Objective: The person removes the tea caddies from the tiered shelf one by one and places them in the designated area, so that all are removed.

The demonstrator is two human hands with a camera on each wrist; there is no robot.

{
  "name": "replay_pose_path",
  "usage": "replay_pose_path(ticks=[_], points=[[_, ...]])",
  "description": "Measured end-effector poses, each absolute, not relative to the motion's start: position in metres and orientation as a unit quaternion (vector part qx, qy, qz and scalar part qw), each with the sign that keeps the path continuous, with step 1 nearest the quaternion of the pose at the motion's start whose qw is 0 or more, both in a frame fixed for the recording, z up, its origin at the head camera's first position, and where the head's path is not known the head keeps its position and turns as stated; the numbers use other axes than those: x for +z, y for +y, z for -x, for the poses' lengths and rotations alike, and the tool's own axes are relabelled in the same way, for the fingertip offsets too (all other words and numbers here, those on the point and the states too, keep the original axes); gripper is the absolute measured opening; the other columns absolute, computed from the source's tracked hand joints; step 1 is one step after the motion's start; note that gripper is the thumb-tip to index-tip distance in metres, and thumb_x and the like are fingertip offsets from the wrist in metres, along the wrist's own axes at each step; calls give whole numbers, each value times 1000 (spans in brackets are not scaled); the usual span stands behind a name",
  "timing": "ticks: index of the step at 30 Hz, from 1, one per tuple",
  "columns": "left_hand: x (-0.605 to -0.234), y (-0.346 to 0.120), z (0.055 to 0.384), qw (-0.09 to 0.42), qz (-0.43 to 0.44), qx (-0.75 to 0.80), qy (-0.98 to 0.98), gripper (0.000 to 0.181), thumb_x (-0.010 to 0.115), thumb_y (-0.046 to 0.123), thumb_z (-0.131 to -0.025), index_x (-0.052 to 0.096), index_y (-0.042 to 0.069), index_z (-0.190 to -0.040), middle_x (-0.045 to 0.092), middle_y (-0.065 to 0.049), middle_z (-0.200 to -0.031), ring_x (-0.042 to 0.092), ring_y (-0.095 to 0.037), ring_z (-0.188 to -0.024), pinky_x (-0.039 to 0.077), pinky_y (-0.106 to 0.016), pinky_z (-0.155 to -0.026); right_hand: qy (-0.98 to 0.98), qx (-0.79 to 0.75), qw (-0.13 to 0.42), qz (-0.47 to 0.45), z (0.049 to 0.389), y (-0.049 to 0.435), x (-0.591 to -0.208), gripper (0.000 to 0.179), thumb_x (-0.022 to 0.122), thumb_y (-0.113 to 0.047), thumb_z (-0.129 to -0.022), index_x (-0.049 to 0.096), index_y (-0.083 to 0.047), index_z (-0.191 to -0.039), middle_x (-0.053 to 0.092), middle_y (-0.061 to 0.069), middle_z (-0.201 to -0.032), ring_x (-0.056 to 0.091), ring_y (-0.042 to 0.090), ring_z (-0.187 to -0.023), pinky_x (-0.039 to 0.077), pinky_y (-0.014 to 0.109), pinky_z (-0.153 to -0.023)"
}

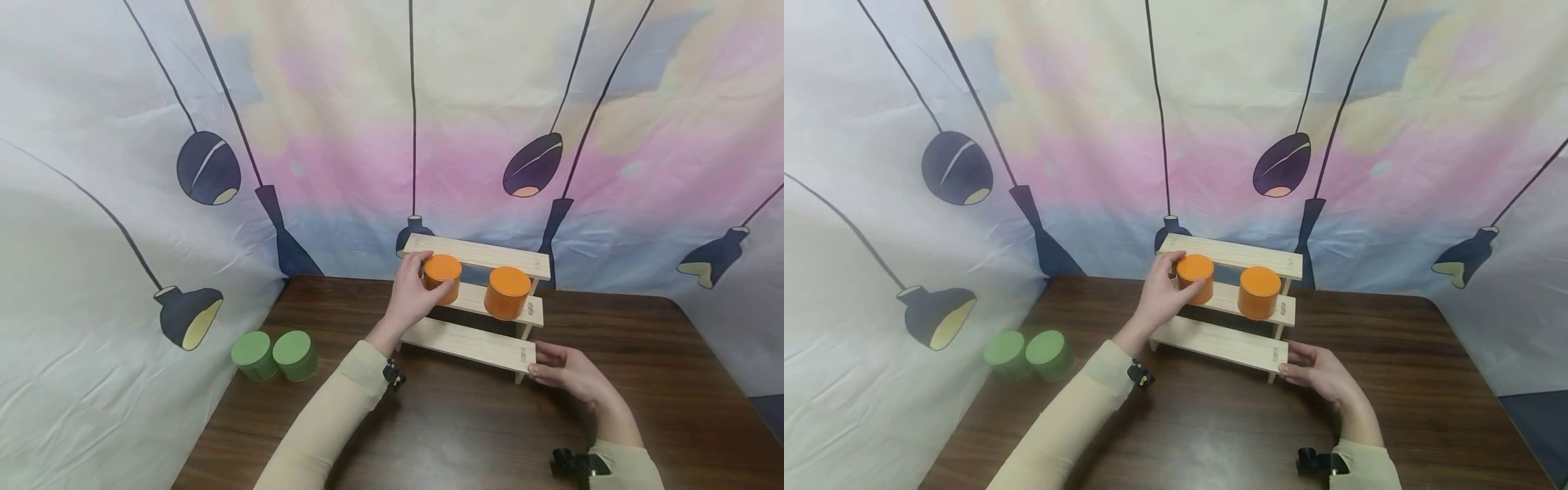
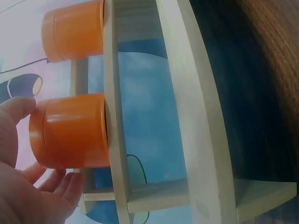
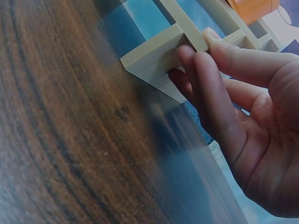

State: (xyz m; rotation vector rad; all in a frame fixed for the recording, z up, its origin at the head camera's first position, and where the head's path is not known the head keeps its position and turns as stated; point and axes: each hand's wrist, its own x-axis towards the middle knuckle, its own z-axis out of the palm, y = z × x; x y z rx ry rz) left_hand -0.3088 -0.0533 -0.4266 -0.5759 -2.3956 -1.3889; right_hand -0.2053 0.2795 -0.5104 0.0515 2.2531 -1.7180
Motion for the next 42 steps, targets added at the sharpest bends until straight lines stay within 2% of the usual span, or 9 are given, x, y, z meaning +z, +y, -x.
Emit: replay_pose_path(ticks=[5,11,23,42], points=[[-426,-53,313,131,189,-485,-844,75,88,33,-91,53,4,-152,55,-12,-139,57,-27,-124,55,-43,-104,787,-597,154,-16,206,279,-510,85,80,-11,-98,28,19,-159,48,41,-151,75,21,-102,63,37,-89],[-425,-51,317,128,179,-471,-854,79,89,38,-89,55,6,-152,57,-11,-139,59,-28,-122,57,-43,-101,786,-598,153,-19,206,280,-511,83,79,-9,-98,29,19,-159,48,41,-151,75,22,-102,63,37,-88],[-419,-50,323,109,166,-463,-864,70,90,35,-85,62,7,-142,59,-8,-127,60,-24,-112,57,-41,-93,783,-604,150,-18,205,281,-514,80,77,-6,-99,29,20,-158,48,43,-149,75,20,-102,63,37,-88],[-414,-50,324,103,155,-480,-857,69,94,32,-81,65,6,-138,60,-5,-120,60,-23,-110,57,-41,-93,782,-604,150,-15,205,280,-512,82,79,-8,-98,28,21,-157,47,43,-150,75,21,-103,63,38,-88]])
